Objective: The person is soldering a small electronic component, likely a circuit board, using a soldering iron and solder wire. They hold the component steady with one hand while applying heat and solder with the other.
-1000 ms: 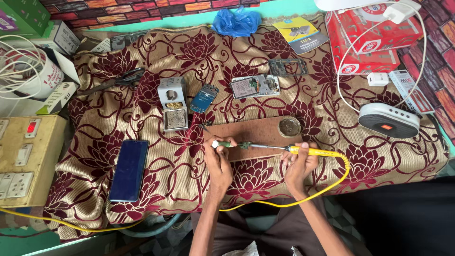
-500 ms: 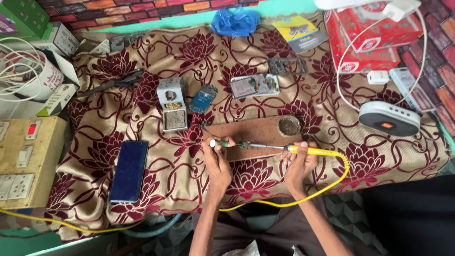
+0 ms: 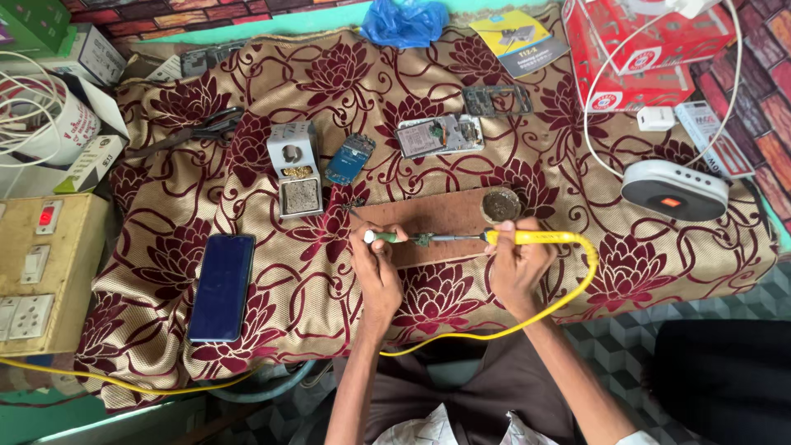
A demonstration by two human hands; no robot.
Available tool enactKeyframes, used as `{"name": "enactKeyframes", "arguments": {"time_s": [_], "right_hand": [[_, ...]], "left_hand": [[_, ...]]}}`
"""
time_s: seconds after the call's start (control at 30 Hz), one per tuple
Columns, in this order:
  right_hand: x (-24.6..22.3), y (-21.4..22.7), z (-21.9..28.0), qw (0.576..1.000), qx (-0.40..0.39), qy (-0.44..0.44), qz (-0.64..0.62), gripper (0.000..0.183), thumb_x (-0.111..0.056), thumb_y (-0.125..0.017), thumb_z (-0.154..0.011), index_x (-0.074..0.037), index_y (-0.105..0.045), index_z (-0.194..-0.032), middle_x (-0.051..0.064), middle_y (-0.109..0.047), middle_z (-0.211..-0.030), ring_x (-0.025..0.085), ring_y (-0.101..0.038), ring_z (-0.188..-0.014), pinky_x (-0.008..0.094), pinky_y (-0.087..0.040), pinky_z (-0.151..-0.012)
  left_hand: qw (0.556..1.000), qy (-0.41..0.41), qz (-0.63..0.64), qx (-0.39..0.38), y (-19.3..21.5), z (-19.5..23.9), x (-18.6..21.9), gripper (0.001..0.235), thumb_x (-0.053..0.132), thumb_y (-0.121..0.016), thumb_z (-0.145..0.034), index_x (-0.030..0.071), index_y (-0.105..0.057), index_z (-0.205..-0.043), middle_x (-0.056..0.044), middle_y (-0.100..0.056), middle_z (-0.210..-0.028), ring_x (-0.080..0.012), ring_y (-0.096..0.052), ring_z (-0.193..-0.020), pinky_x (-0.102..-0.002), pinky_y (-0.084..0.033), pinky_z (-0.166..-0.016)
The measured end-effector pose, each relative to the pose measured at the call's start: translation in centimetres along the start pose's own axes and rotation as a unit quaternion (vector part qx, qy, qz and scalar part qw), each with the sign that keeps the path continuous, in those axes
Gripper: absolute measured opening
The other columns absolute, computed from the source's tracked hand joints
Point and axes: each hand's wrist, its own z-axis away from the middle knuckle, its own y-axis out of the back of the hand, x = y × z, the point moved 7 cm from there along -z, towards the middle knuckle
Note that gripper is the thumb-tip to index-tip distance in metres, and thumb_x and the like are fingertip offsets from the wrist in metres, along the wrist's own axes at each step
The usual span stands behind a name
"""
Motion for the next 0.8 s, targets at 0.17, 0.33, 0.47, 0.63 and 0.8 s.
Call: {"name": "enactKeyframes", "arguments": {"time_s": [0.17, 0.33, 0.47, 0.63, 0.8], "right_hand": [[-3.0, -1.5, -2.5, 0.998, -0.064, 0.008, 0.028, 0.019, 0.001, -0.06, -0.101, -0.001, -0.056, -0.082, 0.003, -0.061, -0.061, 0.009, -0.058, -0.047, 0.026, -0.039, -0.041], [-6.5, -2.8, -5.5, 0.989, -0.137, 0.033, 0.053, 0.02, -0.002, -0.061, -0.101, 0.0, -0.055, -0.082, 0.007, -0.059, -0.066, 0.016, -0.056, -0.051, 0.034, -0.042, -0.05], [-8.0, -2.5, -5.0, 0.977, -0.175, 0.054, 0.106, 0.02, -0.006, -0.061, -0.104, -0.002, -0.056, -0.085, 0.008, -0.057, -0.07, 0.022, -0.057, -0.057, 0.037, -0.044, -0.057], [-8.5, -4.2, -5.5, 0.973, -0.206, 0.063, 0.079, 0.022, -0.01, -0.064, -0.102, -0.002, -0.055, -0.083, 0.008, -0.051, -0.063, 0.02, -0.052, -0.052, 0.037, -0.04, -0.05], [-6.4, -3.8, -4.1, 0.981, -0.172, 0.02, 0.086, 0.027, -0.012, -0.067, -0.101, -0.002, -0.054, -0.08, 0.005, -0.049, -0.06, 0.016, -0.048, -0.049, 0.033, -0.039, -0.047]], "left_hand": [[1.0, -0.017, 0.001, -0.007, 0.0, -0.3, 0.8, 0.013, 0.007, -0.033, -0.11, 0.001, -0.044, -0.115, -0.011, -0.072, -0.097, -0.0098, -0.042, -0.063, -0.027, -0.036, -0.057], [0.998, -0.063, 0.024, 0.001, 0.2, -0.8, 2.8, 0.017, 0.013, -0.033, -0.116, 0.001, -0.045, -0.118, -0.012, -0.069, -0.1, -0.0173, -0.066, -0.089, -0.033, -0.052, -0.081], [0.999, -0.035, -0.008, -0.011, 0.3, 0.7, 2.8, 0.021, 0.017, -0.036, -0.114, 0.0, -0.048, -0.116, -0.014, -0.068, -0.098, -0.021, -0.064, -0.086, -0.036, -0.049, -0.077], [0.999, -0.037, -0.031, -0.004, 0.4, -0.5, 2.5, 0.028, 0.024, -0.035, -0.116, 0.0, -0.051, -0.114, -0.013, -0.067, -0.096, -0.0209, -0.063, -0.083, -0.035, -0.048, -0.074], [1.0, -0.02, 0.007, 0.008, 0.1, 0.0, 1.9, 0.028, 0.026, -0.036, -0.117, 0.001, -0.047, -0.115, -0.011, -0.069, -0.097, -0.0153, -0.059, -0.08, -0.03, -0.047, -0.074]]}}
